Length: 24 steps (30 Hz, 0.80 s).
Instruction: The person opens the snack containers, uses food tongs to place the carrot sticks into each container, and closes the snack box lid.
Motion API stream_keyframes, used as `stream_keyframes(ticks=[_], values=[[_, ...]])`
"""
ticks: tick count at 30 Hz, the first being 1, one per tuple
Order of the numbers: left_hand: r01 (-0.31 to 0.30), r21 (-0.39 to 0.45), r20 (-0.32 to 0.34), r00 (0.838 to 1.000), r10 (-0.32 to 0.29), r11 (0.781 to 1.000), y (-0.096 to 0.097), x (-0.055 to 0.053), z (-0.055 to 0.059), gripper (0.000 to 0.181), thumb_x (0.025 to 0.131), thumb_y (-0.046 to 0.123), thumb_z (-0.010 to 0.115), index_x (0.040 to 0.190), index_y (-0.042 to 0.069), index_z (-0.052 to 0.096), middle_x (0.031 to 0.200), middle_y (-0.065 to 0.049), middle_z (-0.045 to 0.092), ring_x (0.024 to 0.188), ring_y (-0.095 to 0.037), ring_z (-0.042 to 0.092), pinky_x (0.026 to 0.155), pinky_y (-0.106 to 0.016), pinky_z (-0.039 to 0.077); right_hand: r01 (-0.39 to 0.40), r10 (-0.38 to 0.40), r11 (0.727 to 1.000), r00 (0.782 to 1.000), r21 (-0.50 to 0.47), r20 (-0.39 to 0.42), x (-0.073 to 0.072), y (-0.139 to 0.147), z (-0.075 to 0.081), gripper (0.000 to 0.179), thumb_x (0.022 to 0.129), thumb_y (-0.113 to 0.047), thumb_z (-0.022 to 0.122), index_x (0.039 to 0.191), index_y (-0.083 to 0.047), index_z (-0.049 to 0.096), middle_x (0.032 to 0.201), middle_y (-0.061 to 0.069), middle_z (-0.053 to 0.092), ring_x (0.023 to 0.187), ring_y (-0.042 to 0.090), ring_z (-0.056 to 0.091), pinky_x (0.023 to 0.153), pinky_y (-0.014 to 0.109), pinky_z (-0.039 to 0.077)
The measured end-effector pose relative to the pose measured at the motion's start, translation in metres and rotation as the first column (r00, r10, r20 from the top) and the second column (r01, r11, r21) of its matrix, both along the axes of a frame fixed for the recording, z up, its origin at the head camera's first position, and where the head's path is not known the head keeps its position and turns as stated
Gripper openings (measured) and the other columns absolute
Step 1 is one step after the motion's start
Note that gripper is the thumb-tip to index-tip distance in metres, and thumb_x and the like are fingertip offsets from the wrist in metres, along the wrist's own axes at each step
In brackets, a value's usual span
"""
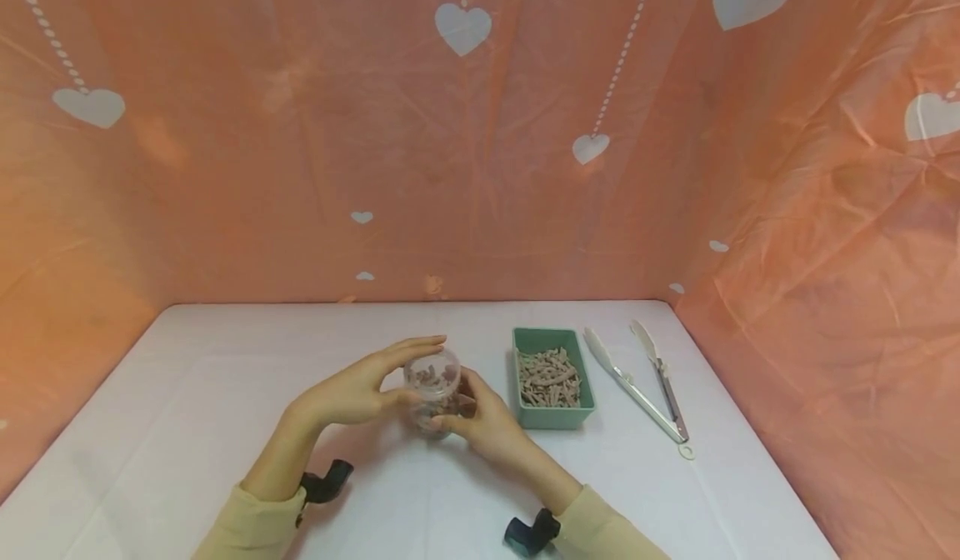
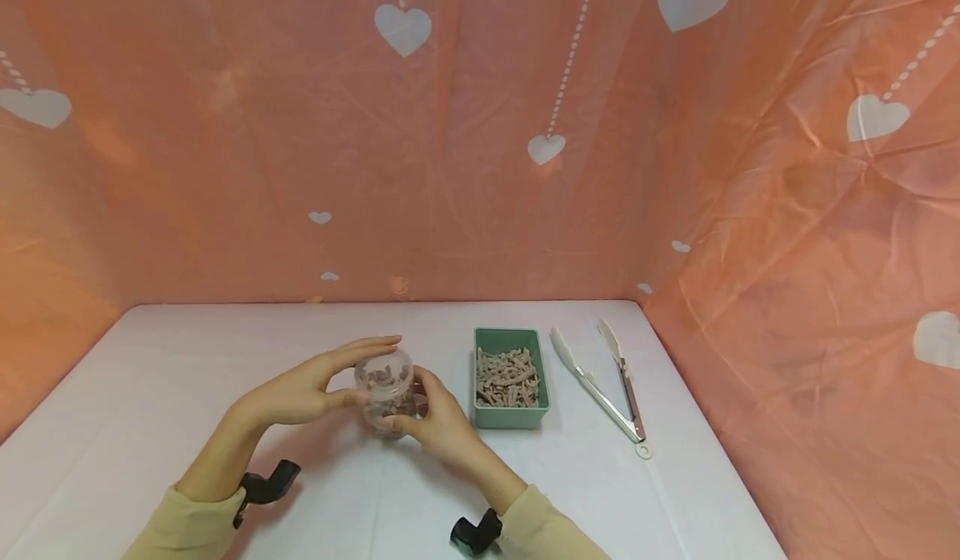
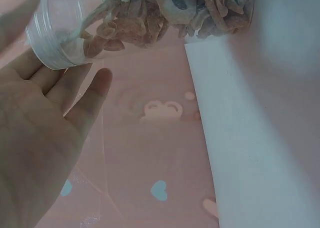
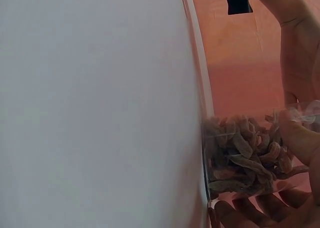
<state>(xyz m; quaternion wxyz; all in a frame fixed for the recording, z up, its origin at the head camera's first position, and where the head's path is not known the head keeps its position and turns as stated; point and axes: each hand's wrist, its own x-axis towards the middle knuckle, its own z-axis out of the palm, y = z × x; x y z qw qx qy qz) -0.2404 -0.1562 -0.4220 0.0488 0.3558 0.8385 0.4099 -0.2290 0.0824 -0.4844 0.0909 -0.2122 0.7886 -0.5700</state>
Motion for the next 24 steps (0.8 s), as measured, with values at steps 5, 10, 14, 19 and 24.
stream_keyframes(ticks=[5,10,14,19,24], values=[[-0.077,-0.004,-0.054,0.996,0.077,0.997,0.004,0.000,-0.001,0.075,0.092,0.023,0.080,0.156,0.008,0.045,0.163,-0.012,0.037,0.150,-0.039,0.035,0.118,-0.065,0.033,0.002,-0.002,1.000,1.000,-0.001,0.003,0.000,0.000,0.001,0.074,0.093,-0.017,0.079,0.155,-0.004,0.041,0.146,0.019,0.056,0.134,0.035,0.056,0.114,0.051,0.045],[-0.181,-0.049,-0.144,0.974,0.172,0.982,0.013,0.001,-0.002,0.074,0.087,0.035,0.086,0.148,0.007,0.054,0.142,-0.009,0.047,0.129,-0.030,0.050,0.105,-0.055,0.049,0.001,-0.001,1.000,1.000,0.018,0.002,0.000,0.001,0.000,0.073,0.094,-0.018,0.078,0.155,-0.005,0.041,0.146,0.019,0.057,0.132,0.037,0.057,0.113,0.052,0.046],[-0.203,-0.078,-0.170,0.967,0.188,0.976,0.016,0.003,-0.003,0.072,0.088,0.039,0.084,0.146,0.007,0.056,0.132,-0.006,0.048,0.121,-0.026,0.050,0.099,-0.050,0.052,-0.001,0.001,1.000,1.000,0.027,-0.004,0.001,0.001,0.000,0.073,0.094,-0.018,0.078,0.155,-0.004,0.040,0.146,0.019,0.056,0.132,0.038,0.057,0.112,0.053,0.047],[-0.190,-0.065,-0.163,0.971,0.177,0.980,0.016,0.005,-0.001,0.070,0.088,0.034,0.084,0.146,0.006,0.057,0.135,-0.007,0.050,0.128,-0.029,0.049,0.106,-0.055,0.049,-0.003,0.003,1.000,1.000,0.026,-0.013,0.001,0.001,0.000,0.073,0.094,-0.017,0.078,0.155,-0.002,0.040,0.146,0.019,0.056,0.134,0.037,0.055,0.114,0.053,0.046],[-0.139,-0.050,-0.132,0.983,0.131,0.989,0.013,0.006,0.003,0.068,0.088,0.020,0.082,0.149,0.007,0.055,0.149,-0.014,0.049,0.140,-0.037,0.045,0.114,-0.061,0.041,0.005,-0.005,1.000,1.000,0.021,-0.011,0.001,0.001,0.002,0.074,0.094,-0.018,0.079,0.154,-0.002,0.040,0.147,0.019,0.055,0.136,0.035,0.053,0.115,0.052,0.044]])
